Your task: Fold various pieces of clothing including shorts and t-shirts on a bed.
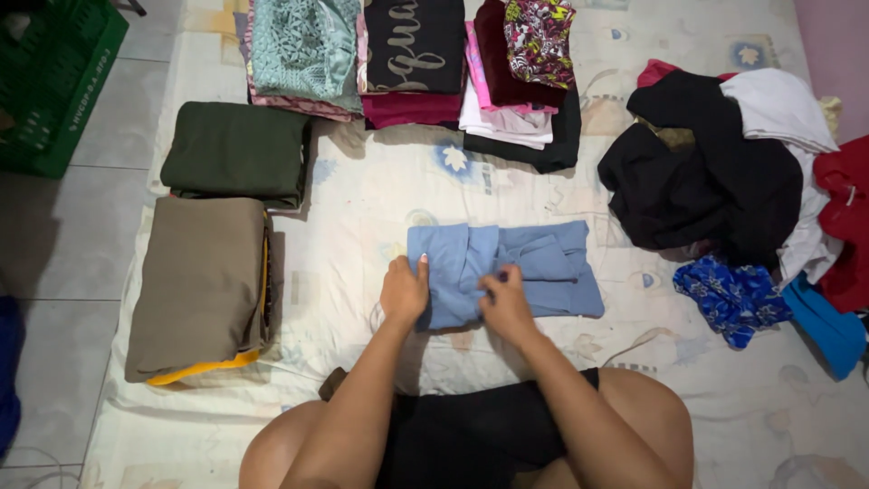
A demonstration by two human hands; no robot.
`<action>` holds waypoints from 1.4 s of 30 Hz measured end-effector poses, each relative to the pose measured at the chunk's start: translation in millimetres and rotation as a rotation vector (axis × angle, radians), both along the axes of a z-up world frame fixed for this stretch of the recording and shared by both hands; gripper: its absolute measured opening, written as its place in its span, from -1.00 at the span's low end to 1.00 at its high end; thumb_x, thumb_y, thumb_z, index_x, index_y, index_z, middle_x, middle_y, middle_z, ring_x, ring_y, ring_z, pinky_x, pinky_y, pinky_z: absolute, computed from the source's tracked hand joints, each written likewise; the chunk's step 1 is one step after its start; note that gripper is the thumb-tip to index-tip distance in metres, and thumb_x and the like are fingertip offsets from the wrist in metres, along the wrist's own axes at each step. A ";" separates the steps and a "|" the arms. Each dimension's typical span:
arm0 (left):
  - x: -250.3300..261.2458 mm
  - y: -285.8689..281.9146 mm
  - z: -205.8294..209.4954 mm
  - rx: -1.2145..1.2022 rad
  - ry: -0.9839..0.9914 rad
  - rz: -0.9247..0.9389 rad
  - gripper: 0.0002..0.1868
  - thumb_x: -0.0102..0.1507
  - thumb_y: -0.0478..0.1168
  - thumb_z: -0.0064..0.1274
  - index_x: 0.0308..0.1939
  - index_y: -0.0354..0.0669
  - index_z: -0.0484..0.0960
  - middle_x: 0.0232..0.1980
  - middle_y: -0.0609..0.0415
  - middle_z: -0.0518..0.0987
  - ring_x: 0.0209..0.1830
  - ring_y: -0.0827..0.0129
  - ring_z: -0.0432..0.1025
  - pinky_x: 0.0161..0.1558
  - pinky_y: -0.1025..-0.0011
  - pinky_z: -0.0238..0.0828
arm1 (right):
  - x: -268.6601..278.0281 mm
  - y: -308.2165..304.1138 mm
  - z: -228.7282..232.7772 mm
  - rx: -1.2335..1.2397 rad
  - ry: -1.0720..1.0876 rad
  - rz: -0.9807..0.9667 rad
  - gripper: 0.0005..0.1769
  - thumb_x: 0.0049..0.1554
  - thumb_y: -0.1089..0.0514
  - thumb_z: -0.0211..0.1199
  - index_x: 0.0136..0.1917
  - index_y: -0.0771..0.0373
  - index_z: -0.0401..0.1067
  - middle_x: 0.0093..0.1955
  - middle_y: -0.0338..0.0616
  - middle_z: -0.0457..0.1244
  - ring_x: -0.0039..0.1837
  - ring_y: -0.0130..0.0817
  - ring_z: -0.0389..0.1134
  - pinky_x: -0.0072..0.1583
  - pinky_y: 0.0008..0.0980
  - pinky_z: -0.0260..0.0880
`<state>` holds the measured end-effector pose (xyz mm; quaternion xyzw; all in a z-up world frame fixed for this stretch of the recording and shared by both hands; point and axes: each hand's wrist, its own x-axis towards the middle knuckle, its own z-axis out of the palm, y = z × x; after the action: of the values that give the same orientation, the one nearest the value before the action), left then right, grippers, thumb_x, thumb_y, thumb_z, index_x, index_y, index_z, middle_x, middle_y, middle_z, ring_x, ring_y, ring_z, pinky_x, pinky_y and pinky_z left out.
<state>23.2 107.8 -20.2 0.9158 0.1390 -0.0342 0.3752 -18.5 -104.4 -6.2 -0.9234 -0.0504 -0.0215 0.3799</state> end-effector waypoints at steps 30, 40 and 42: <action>-4.5 -12.2 -7.4 -0.184 0.114 0.035 -0.45 0.45 0.22 -0.29 0.12 -0.24 0.25 -0.15 -0.50 0.62 -0.13 -0.42 0.49 -0.05 -0.17 0.38 | 8.1 5.7 26.0 -0.645 0.501 0.119 -0.76 0.28 0.09 0.04 0.10 0.15 0.49 0.19 0.02 0.35 0.26 0.04 0.35 0.26 0.02 0.32; -15.8 -0.6 23.5 -0.219 -0.140 -0.185 -0.35 0.34 0.18 -0.04 0.45 0.09 0.26 0.26 -0.26 0.37 0.01 -0.24 0.50 -0.01 0.01 0.46 | 76.0 16.2 -1.4 -0.418 -0.170 -0.295 -0.47 0.13 0.03 0.25 0.34 0.20 0.34 0.22 0.06 0.23 0.27 0.10 0.21 0.19 0.18 0.15; -12.0 4.1 21.0 -0.210 -0.073 -0.235 -0.39 0.33 0.19 0.01 0.43 0.17 0.36 0.30 -0.19 0.33 0.04 -0.19 0.51 0.05 0.05 0.47 | 85.1 11.9 -13.1 -0.453 -0.082 -0.334 -0.44 0.11 -0.06 0.30 0.31 0.18 0.32 0.15 0.07 0.23 0.26 0.12 0.20 0.14 0.22 0.12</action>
<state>11.2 111.9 0.8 0.8822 0.0130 -0.0587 0.4669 66.6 -92.5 -19.3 -0.9786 0.0836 -0.1093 0.1527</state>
